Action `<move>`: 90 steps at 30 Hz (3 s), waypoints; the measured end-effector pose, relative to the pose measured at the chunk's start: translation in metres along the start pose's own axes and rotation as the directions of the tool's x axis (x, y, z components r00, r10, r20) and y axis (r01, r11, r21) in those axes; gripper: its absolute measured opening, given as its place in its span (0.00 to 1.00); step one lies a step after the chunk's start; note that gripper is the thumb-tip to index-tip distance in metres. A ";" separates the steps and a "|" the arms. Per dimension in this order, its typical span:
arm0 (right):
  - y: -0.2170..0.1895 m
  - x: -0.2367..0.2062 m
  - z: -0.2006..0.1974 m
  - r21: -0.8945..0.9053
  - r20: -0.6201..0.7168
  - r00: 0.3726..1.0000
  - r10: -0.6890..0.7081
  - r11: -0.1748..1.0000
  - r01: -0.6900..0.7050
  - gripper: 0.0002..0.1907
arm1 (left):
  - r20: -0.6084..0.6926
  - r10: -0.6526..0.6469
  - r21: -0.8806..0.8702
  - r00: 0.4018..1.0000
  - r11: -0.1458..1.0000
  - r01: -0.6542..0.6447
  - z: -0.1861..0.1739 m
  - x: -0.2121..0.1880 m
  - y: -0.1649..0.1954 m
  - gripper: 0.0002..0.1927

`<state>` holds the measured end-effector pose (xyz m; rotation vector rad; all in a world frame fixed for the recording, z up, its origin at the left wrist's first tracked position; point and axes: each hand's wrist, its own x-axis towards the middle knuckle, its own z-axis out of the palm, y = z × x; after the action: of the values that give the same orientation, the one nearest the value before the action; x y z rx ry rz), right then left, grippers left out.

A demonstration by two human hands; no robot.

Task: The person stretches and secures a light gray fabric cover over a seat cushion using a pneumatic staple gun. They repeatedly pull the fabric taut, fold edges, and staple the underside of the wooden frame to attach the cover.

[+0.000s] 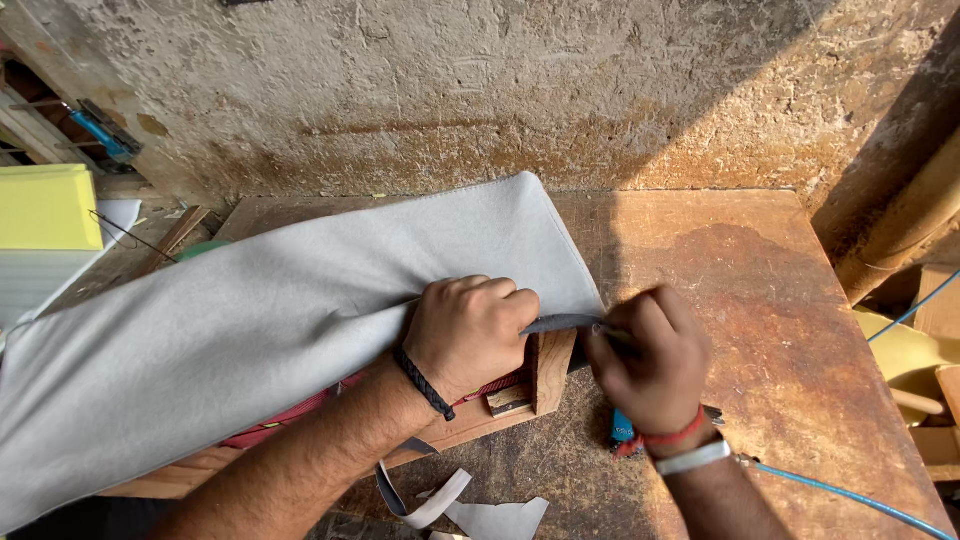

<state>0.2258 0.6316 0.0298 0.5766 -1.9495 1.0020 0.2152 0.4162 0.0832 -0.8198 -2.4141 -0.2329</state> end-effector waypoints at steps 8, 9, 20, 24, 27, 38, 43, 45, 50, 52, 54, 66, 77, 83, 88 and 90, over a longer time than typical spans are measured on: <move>-0.015 -0.038 0.046 0.803 0.558 0.667 0.494 -0.117 -0.584 0.39 | -0.032 0.040 -0.028 0.999 0.999 -0.040 0.004 0.000 0.001 0.09; -0.005 -0.029 0.052 0.801 0.545 0.612 0.573 -0.140 -0.582 0.39 | -0.046 0.050 -0.020 0.998 0.999 -0.051 0.001 0.001 0.002 0.09; -0.015 -0.020 0.121 0.948 0.144 0.555 0.820 0.047 -0.315 0.15 | 0.072 0.044 0.037 0.996 0.998 -0.047 -0.018 0.015 -0.003 0.08; -0.008 -0.017 0.124 0.954 0.124 0.473 0.872 0.027 -0.299 0.08 | 0.701 -0.130 0.018 0.701 0.986 0.165 -0.054 0.055 -0.017 0.22; -0.010 -0.015 0.128 0.918 0.124 0.554 0.823 0.117 -0.380 0.17 | 0.570 -0.198 -0.129 0.798 0.937 0.325 -0.058 0.120 -0.068 0.23; 0.022 0.014 0.153 0.959 0.115 0.650 0.751 0.088 -0.271 0.16 | 0.522 0.017 -0.012 0.853 1.000 -0.013 0.054 0.094 -0.113 0.32; 0.055 0.019 0.173 0.951 0.243 0.744 0.622 -0.001 -0.310 0.13 | 0.623 -0.094 0.013 0.777 0.994 0.109 0.034 0.118 -0.105 0.30; 0.080 -0.003 0.168 0.912 0.370 0.775 0.513 -0.043 -0.407 0.14 | 0.637 -0.113 0.005 0.763 0.990 0.142 0.033 0.122 -0.097 0.29; 0.142 -0.092 0.129 0.372 0.693 0.588 0.418 0.491 -0.788 0.17 | 0.675 -0.236 0.124 0.699 0.970 0.208 0.031 0.122 -0.071 0.35; 0.160 -0.132 0.092 -0.400 0.689 0.324 0.649 0.713 -0.576 0.19 | 0.675 -0.278 0.151 0.683 0.959 0.240 0.029 0.122 -0.061 0.41; 0.169 -0.173 0.051 -0.708 0.665 0.093 0.741 0.665 -0.237 0.47 | 0.664 -0.310 0.182 0.680 0.950 0.256 0.028 0.122 -0.053 0.46; 0.182 -0.166 0.043 -0.586 0.785 0.001 0.619 0.744 -0.322 0.35 | 0.632 -0.353 0.204 0.690 0.935 0.291 0.023 0.116 -0.038 0.49; 0.049 -0.031 -0.011 0.197 0.487 0.714 0.503 0.733 -0.651 0.21 | 0.639 -0.329 0.196 0.695 0.944 0.267 0.021 0.117 -0.038 0.49; 0.049 0.012 0.013 0.109 0.499 0.675 0.543 0.734 -0.671 0.20 | 0.651 -0.308 0.204 0.694 0.951 0.232 0.021 0.120 -0.039 0.50; 0.067 -0.004 0.005 0.205 0.585 0.648 0.488 0.684 -0.700 0.22 | 0.671 -0.312 0.230 0.673 0.950 0.211 0.017 0.123 -0.040 0.52; 0.084 -0.028 0.004 0.105 0.619 0.547 0.563 0.631 -0.769 0.24 | 0.675 -0.327 0.215 0.662 0.945 0.247 0.015 0.124 -0.040 0.53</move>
<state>0.1806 0.6770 -0.0310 0.2777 -2.6012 1.9117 0.1037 0.4514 0.1421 -0.5133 -3.2590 0.1313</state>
